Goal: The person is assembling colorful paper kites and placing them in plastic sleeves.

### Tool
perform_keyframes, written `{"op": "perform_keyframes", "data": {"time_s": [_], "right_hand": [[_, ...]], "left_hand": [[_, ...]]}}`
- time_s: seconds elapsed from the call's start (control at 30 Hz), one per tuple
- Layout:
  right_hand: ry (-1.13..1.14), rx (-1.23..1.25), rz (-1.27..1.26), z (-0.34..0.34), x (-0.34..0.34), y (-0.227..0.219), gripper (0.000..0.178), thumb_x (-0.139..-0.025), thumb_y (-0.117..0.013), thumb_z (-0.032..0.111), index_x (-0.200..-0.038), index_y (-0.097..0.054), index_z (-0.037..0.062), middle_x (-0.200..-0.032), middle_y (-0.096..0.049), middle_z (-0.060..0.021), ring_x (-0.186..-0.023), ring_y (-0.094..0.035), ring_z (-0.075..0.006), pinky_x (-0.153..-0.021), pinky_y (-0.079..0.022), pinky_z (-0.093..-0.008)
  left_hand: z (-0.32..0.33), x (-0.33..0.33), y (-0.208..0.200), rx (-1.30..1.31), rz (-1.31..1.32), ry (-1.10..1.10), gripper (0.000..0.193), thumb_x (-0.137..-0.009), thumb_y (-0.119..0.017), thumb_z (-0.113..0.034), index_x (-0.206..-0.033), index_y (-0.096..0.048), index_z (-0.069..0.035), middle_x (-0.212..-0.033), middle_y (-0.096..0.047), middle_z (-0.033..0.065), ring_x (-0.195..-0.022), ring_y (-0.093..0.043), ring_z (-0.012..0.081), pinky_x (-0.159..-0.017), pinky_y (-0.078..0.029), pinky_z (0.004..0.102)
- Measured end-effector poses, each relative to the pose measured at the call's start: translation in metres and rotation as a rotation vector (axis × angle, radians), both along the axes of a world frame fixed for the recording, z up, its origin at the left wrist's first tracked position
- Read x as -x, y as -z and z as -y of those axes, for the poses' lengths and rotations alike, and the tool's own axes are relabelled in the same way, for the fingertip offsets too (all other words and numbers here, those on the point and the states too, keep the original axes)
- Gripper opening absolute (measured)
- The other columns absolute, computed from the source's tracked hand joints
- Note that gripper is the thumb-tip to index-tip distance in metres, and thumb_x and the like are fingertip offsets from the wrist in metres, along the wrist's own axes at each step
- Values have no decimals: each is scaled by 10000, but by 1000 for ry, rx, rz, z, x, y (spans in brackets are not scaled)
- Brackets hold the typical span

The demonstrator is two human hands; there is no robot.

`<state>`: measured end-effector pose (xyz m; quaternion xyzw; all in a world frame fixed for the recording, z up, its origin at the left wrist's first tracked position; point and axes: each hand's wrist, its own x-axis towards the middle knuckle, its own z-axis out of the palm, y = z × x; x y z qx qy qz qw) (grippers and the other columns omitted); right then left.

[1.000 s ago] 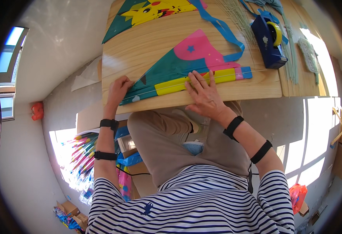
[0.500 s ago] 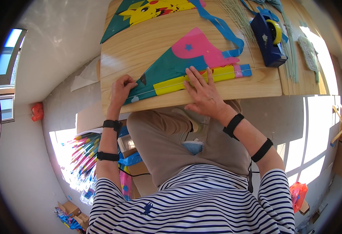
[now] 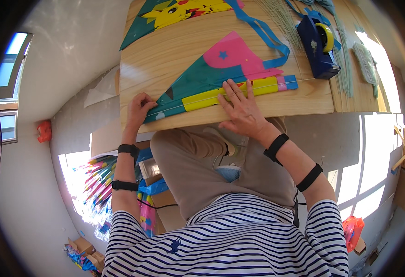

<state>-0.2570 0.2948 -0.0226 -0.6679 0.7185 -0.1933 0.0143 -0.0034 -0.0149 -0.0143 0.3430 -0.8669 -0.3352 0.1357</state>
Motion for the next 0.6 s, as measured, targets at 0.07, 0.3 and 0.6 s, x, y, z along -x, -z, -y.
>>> {"op": "perform_keyframes", "data": {"time_s": [0.07,0.3,0.6], "right_hand": [[-3,-6,-1,0,0,1,869,-738,-798,525,-1399,-577,6,-1609,-348,-270,-1547,-253,-396,-1207,-99,-712],[9,12,17,-1,0,4,856,-740,-801,528,-1387,-590,9,-1587,-370,-283,-1535,-277,-403,-1203,-106,-716],[23,115,2,2,1,13,811,-779,-758,553,-1357,-614,2,-1537,-440,-285,-1507,-335,-409,-1190,-130,-732]], "left_hand": [[5,-6,-4,11,65,-1,176,-772,-813,-61,-792,-646,-10,-752,-618,92,-693,-587,202,-639,-478,341],[-59,20,-36,501,-44,50,423,-788,-837,-222,-1124,-664,-31,-1181,-660,144,-1129,-599,319,-979,-450,470],[-151,100,-17,427,97,405,1221,-609,-912,-483,-1585,-338,-29,-1681,-284,135,-1576,-210,307,-1266,-152,551]]}}
